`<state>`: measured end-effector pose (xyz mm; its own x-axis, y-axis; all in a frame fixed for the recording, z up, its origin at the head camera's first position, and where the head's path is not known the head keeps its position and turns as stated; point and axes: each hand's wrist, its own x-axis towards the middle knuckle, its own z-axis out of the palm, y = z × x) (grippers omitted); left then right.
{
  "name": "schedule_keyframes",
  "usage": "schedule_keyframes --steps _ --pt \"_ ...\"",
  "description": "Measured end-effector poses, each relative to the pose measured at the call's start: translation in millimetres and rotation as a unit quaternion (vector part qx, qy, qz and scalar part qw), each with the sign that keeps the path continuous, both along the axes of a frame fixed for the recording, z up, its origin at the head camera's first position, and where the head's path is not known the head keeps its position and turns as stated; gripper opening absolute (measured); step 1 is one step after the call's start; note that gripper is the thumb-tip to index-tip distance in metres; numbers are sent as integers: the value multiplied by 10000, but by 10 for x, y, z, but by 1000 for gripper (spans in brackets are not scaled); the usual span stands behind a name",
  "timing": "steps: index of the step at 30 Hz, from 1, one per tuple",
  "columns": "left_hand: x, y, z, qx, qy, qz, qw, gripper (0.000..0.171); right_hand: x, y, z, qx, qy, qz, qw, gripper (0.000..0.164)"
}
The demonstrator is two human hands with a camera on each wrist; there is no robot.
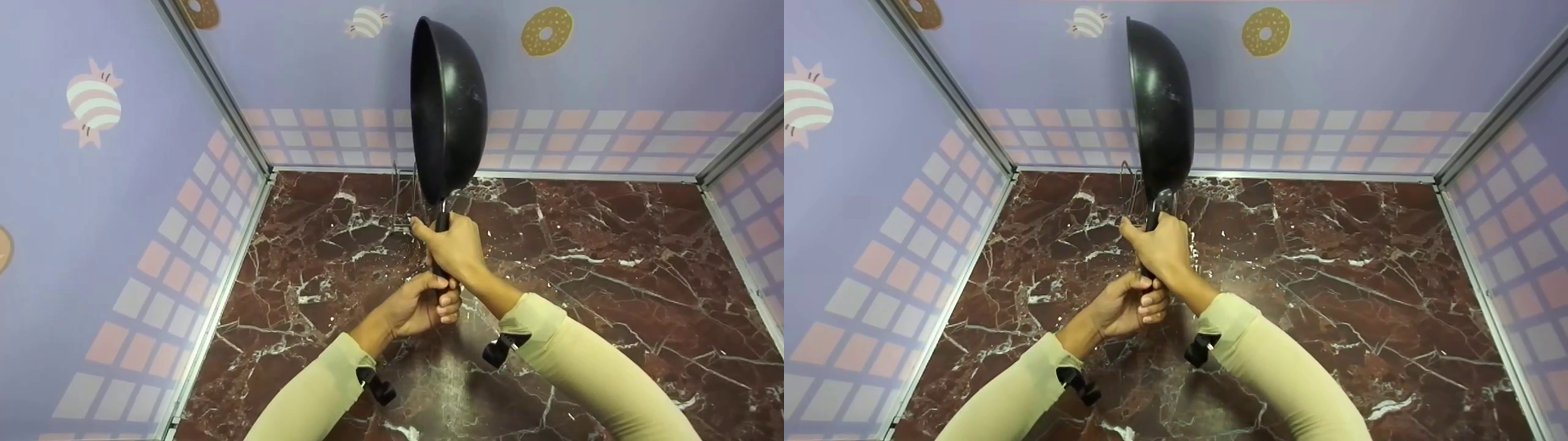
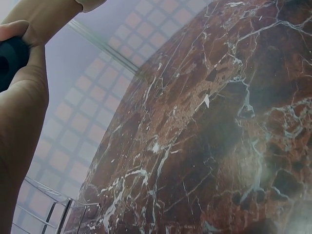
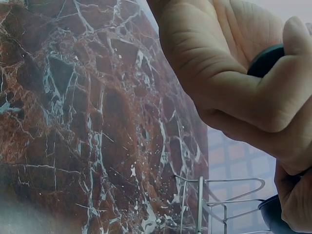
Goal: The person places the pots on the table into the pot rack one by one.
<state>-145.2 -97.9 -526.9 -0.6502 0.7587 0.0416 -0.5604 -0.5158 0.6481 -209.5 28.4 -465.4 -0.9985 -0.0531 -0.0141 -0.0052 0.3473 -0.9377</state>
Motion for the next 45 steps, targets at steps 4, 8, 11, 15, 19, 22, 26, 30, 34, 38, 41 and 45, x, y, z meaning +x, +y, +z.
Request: schedule_keyframes --steps 4,8,11,15,19,22,26,30,34,38,41,45 --pt "0 -30 6 -286 -74 76 9995 11 -2 -37 -37 -105 48 -96 9999 34" --pt "22 -57 14 -643 -118 285 9975 24 -2 -68 -82 -55 122 -186 9997 34" --pt "48 -88 1 -885 -138 482 9948 26 0 -100 -111 -35 70 -209 9998 35" --pt "59 -127 -16 -1041 -150 596 9927 26 -1 -155 -121 5 -4 -277 9996 38" --pt "36 -160 -5 -1015 -170 577 9930 24 -18 -208 -110 13 78 -365 9993 40" --pt "15 -207 -1 -944 -139 468 9943 23 -25 -253 -109 -23 118 -384 9992 41" --pt "-13 -297 -19 -798 -34 165 9967 27 -27 -318 -124 -97 52 -388 9992 42" --pt "-45 -387 -39 -630 31 -47 9980 26 -33 -381 -129 -211 -28 -337 9992 45" --pt "-75 -450 -64 -491 99 -145 9986 22 -44 -433 -129 -249 -72 -372 9990 46" --pt "-104 -498 -92 -434 143 -224 9987 23 -58 -482 -140 -207 -89 -449 9987 44" --pt "-122 -543 -117 -443 134 -279 9985 16 -70 -519 -162 -96 16 -469 9988 46" --pt "-138 -600 -147 -434 115 -333 9984 8 -88 -569 -195 -11 121 -471 9988 51"
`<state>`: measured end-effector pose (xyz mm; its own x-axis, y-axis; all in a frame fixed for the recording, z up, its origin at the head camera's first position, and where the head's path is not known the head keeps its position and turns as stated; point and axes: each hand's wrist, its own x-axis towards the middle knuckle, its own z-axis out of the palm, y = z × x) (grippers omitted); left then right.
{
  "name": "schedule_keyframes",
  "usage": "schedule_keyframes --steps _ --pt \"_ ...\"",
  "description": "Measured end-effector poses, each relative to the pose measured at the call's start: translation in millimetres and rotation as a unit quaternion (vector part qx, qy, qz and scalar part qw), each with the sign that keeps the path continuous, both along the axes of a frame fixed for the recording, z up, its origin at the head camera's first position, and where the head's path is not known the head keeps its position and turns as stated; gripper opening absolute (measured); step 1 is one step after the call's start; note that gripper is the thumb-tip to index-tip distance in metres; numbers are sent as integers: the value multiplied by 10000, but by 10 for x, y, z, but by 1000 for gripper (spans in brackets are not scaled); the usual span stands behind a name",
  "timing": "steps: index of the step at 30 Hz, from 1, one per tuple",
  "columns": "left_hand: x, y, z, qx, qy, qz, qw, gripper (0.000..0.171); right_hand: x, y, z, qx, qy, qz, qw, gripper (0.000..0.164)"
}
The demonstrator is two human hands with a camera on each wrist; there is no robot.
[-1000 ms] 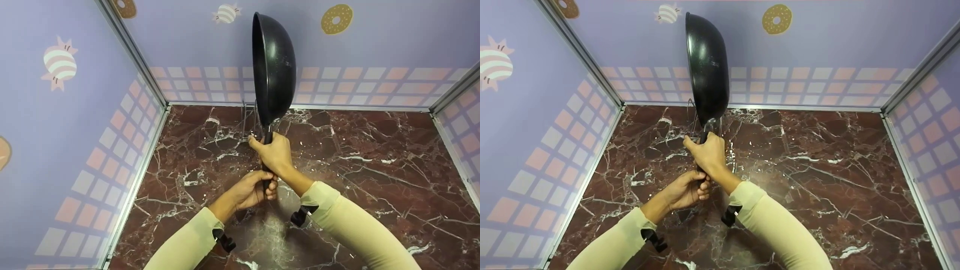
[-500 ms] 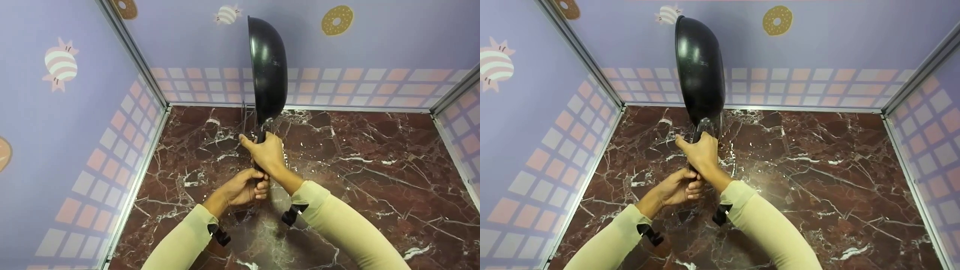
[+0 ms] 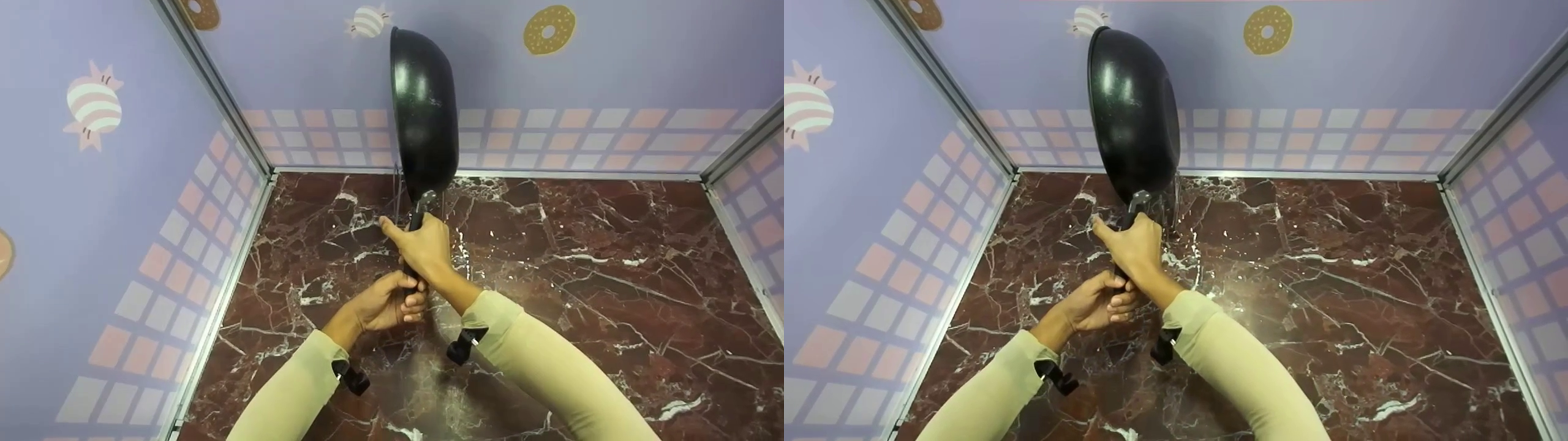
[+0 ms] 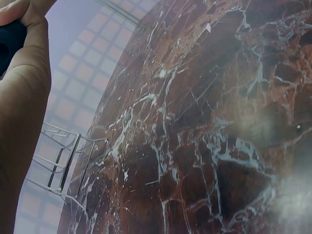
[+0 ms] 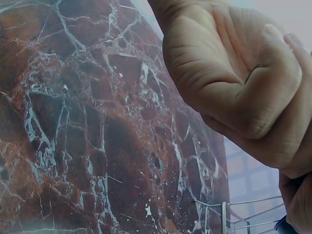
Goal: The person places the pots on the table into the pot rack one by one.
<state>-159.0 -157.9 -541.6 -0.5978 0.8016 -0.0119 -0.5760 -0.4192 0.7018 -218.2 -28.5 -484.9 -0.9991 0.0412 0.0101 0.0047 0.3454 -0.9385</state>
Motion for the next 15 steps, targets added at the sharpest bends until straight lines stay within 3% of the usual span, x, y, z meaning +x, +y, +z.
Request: schedule_keyframes --steps 15 --pt "-11 -10 -84 188 -27 30 9998 13 -40 -59 -72 -9 -263 16 9997 51"
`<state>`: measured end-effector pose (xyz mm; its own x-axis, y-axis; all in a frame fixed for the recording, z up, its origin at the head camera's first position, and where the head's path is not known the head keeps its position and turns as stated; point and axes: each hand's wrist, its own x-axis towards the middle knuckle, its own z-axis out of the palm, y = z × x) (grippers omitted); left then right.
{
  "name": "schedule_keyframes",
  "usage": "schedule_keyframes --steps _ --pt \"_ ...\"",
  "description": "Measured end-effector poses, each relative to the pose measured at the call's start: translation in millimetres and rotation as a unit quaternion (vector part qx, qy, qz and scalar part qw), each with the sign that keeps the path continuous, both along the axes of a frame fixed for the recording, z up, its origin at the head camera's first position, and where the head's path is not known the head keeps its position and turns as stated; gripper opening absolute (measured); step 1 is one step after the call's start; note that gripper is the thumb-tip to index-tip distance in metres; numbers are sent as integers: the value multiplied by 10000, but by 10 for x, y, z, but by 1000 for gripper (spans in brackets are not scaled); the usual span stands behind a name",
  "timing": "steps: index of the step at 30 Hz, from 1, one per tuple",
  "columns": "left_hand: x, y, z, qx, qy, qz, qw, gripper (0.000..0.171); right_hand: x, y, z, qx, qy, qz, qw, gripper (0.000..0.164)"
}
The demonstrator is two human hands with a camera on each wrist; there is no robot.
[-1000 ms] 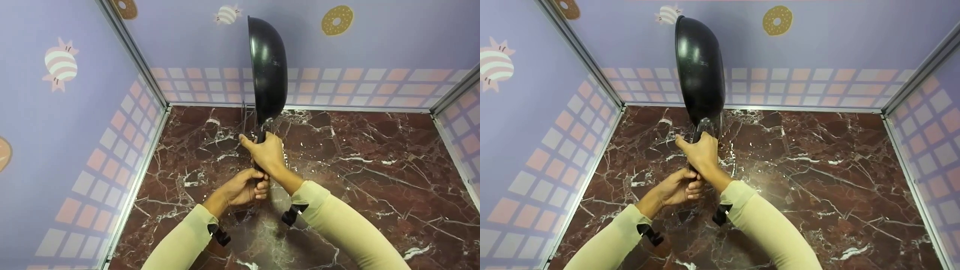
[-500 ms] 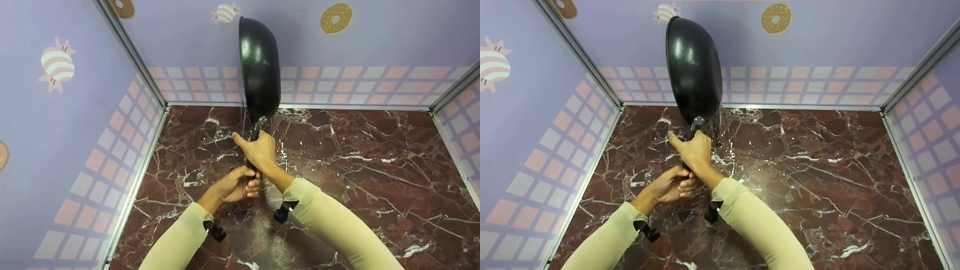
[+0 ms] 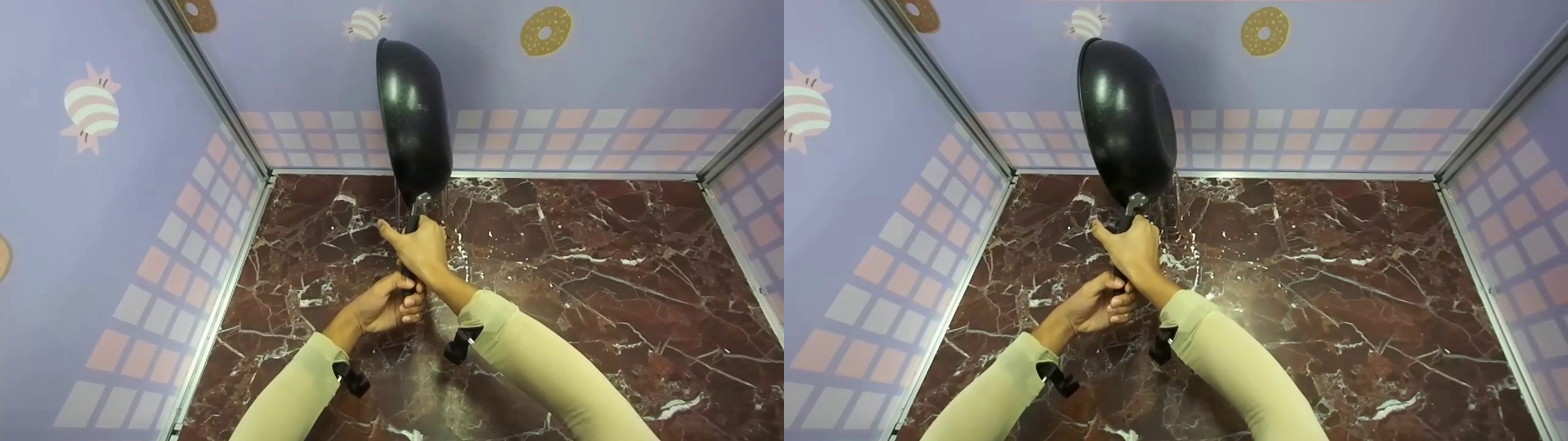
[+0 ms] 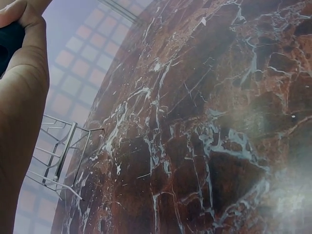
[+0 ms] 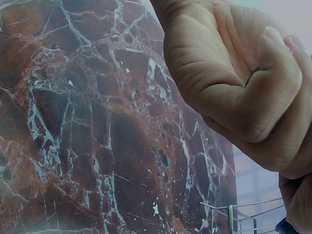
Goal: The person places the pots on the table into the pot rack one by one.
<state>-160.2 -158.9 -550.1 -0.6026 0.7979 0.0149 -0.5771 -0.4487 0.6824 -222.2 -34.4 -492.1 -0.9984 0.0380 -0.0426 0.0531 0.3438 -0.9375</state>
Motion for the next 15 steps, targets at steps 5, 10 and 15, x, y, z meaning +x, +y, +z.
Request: schedule_keyframes --steps 5,10,15 --pt "16 -13 -34 -1 -14 35 10000 16 0 -21 -34 55 -39 30 10000 52" --pt "25 -35 -70 -51 -14 48 10000 25 5 -42 -64 79 -63 36 9999 55" --pt "20 -54 -90 60 -106 -45 9999 21 7 -58 -92 183 119 -59 9997 53"
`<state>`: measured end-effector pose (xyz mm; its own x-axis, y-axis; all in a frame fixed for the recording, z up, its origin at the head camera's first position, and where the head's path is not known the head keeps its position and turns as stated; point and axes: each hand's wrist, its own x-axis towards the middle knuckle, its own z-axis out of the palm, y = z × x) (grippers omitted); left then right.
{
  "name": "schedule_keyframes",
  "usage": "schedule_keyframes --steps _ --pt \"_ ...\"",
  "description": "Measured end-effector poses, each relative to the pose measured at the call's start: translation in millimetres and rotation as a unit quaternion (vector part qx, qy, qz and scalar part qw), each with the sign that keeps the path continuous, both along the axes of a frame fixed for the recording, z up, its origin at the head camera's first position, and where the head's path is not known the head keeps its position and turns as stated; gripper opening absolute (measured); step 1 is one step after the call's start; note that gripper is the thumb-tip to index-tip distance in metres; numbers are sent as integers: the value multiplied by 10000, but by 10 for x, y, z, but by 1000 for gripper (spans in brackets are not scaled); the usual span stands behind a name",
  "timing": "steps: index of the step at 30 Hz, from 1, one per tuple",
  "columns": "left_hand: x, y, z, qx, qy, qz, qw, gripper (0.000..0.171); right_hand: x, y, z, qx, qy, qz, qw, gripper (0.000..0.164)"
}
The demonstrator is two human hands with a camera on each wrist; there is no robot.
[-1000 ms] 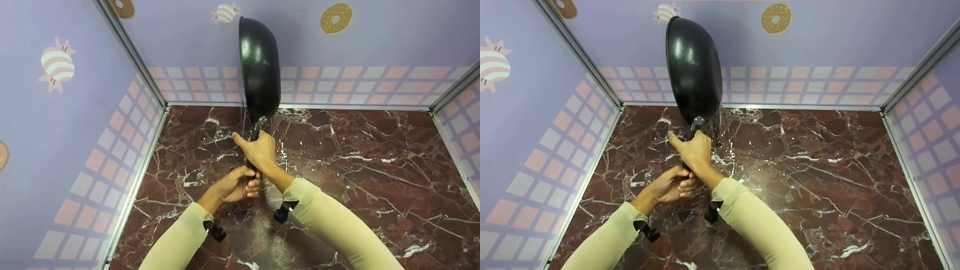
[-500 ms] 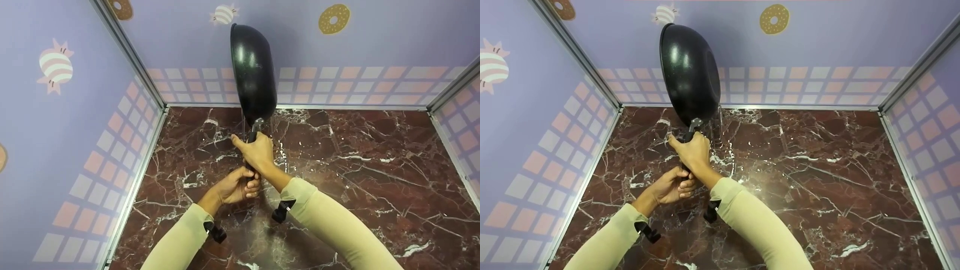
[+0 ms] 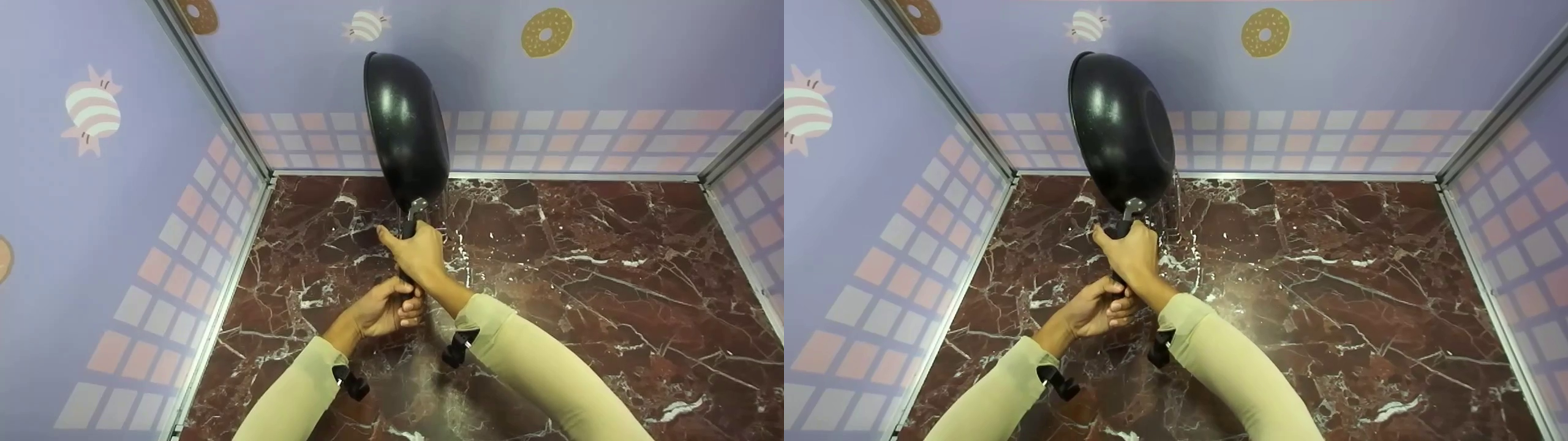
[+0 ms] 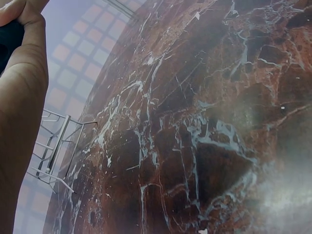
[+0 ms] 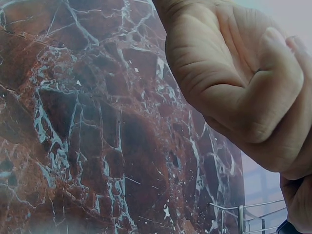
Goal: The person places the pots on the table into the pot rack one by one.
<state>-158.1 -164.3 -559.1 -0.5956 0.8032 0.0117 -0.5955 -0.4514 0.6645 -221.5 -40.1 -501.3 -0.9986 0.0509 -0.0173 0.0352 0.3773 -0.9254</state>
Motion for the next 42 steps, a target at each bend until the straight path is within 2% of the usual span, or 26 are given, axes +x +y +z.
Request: schedule_keyframes --steps 5,8,16,21,28,34,42 --pt "-6 -18 -16 125 -51 -19 9999 17 -12 -13 -32 50 66 -30 10000 53" --pt "-4 -27 -39 152 -90 -44 9998 19 -15 -21 -60 87 58 -13 9999 53" --pt "20 -41 -129 270 -263 -111 9992 23 2 -32 -160 506 12 -123 9986 49" --pt "29 -57 -170 208 -289 -117 9993 23 12 -40 -217 479 -118 -142 9987 47" --pt "35 -70 -194 167 -302 -53 9994 21 9 -60 -236 588 -89 -148 9981 47" --pt "41 -52 -229 45 -459 44 9989 18 -2 -46 -263 641 -110 -93 9978 49" --pt "69 -37 -289 -3 -507 43 9987 18 13 -31 -331 740 -99 -69 9972 44"
